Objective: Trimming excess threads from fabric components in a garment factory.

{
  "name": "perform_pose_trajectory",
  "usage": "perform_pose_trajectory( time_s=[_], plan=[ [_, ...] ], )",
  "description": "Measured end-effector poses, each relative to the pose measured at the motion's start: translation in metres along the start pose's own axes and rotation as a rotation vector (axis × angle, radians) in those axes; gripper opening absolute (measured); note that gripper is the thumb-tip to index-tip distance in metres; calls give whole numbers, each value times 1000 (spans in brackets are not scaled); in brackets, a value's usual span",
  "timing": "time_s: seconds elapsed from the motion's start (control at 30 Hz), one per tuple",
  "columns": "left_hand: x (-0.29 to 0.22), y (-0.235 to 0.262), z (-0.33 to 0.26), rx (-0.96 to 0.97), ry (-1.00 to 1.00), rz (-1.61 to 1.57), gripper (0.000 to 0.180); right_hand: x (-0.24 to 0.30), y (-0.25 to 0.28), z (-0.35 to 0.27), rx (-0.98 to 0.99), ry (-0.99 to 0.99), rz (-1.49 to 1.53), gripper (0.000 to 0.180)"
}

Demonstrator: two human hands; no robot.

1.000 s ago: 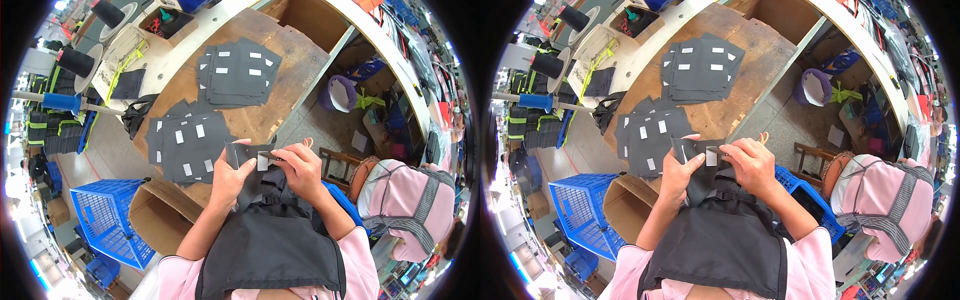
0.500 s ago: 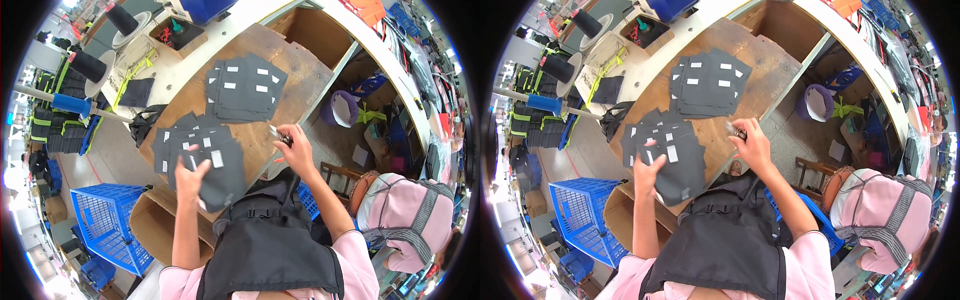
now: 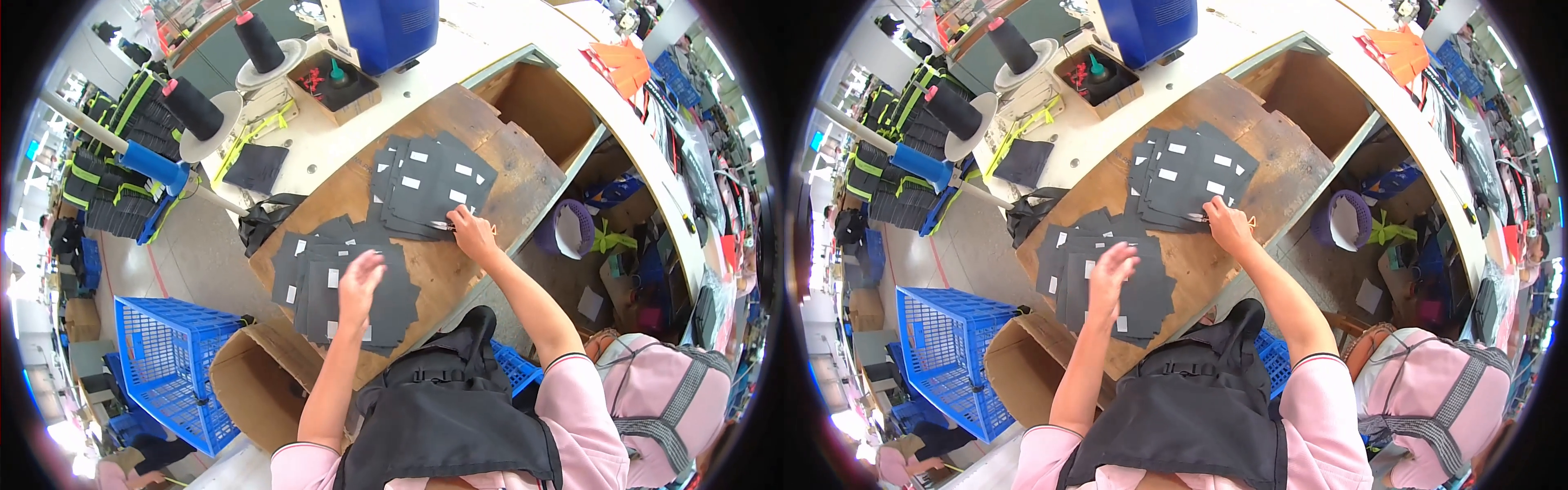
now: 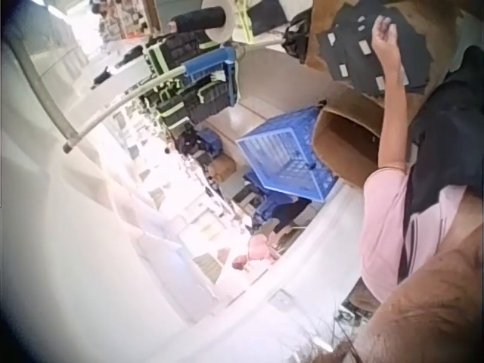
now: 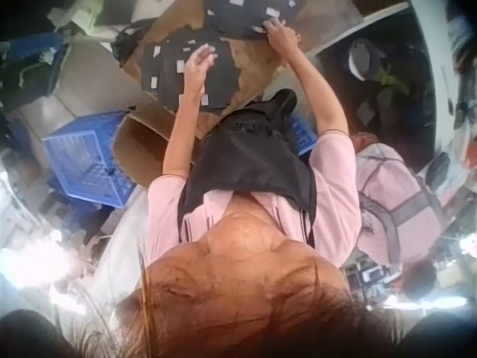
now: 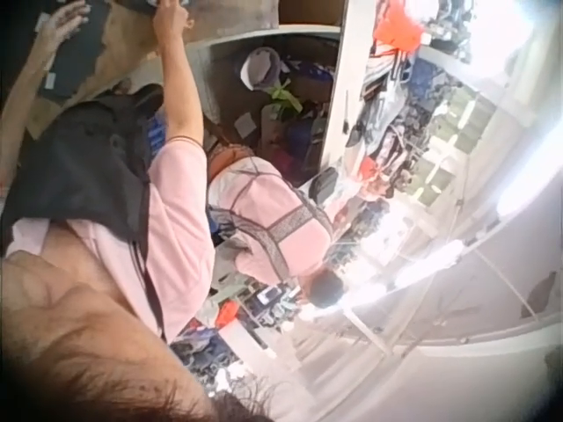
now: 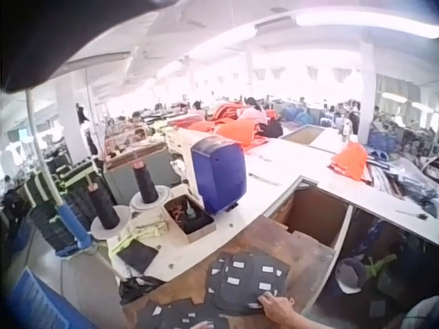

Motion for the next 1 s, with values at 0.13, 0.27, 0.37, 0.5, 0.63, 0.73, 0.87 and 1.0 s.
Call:
perform_pose_trajectory(
  time_s=[0.13, 0.27, 0.37, 0.5, 0.63, 0.73, 0.87, 1.0],
  plan=[
    [21, -54, 32, 154, 257, -392, 50, 2, 18, 8, -30, -75, 137, 16],
    [21, -85, 45, 148, 368, -446, 53, 24, 54, -16, -165, -191, 447, 13],
    [10, -93, 36, 98, 404, -486, 38, 75, 55, -67, -124, -187, 584, 17],
    [15, -82, 17, 109, 212, -224, 27, 101, 76, -110, -169, -287, 788, 25],
    [-29, -88, -30, 181, 185, -145, 23, 107, 144, -80, -250, -286, 495, 39],
    [-46, -92, -49, 246, 180, -135, 29, 82, 115, -73, -10, -360, 658, 37],
    [-55, -87, -61, 259, 243, -219, 25, 93, 115, -89, -24, -451, 736, 33],
    [-61, -54, -70, 107, 217, -258, 30, 130, 142, -91, -240, -297, 668, 26]
  ],
)
Point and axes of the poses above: each hand's wrist, its own z-axis towards the middle knuckle, its own y-axis out of the back of the hand, x = y × z, the point moved 8 cm from there along z, towards the middle knuckle, and after that the axes turned 5 degrees about z, right-handed, at the moved point
